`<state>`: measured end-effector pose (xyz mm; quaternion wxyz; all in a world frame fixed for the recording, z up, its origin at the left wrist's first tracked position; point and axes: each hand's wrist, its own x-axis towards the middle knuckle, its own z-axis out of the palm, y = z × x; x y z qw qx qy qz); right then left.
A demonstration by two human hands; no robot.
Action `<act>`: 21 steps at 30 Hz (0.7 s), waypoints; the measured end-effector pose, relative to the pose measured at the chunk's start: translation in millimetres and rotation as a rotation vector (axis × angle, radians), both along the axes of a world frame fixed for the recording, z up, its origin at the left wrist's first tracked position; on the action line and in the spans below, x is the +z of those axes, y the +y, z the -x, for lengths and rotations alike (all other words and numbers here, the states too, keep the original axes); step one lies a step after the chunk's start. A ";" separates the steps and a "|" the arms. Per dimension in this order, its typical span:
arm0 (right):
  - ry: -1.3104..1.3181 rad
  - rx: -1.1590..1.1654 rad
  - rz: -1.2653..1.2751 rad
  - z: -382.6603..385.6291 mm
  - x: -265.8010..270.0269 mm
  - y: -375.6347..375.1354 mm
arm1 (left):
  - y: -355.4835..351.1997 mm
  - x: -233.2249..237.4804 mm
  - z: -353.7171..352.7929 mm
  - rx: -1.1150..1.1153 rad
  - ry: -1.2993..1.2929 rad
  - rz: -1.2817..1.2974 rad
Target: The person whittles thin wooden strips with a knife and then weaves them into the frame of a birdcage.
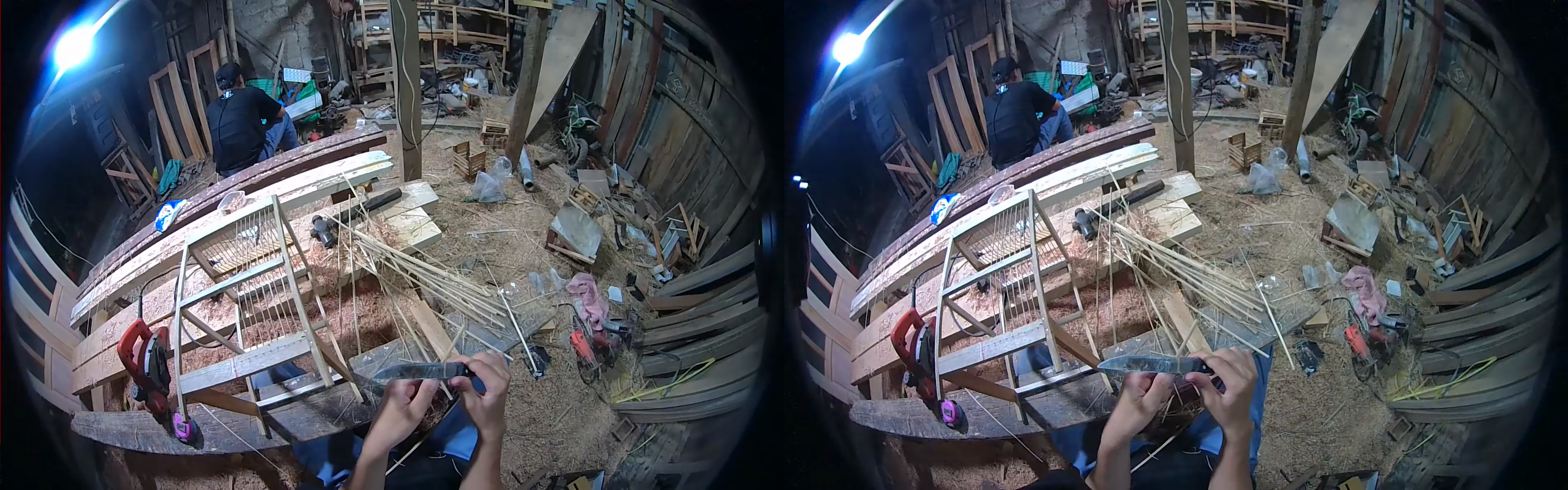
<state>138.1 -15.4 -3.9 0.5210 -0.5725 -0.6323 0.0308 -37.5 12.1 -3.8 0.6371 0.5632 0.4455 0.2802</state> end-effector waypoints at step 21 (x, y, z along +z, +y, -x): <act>0.063 0.151 0.072 -11.2 3.0 -3.1 | -13.6 15.9 -22.3 0.069 -0.046 -0.303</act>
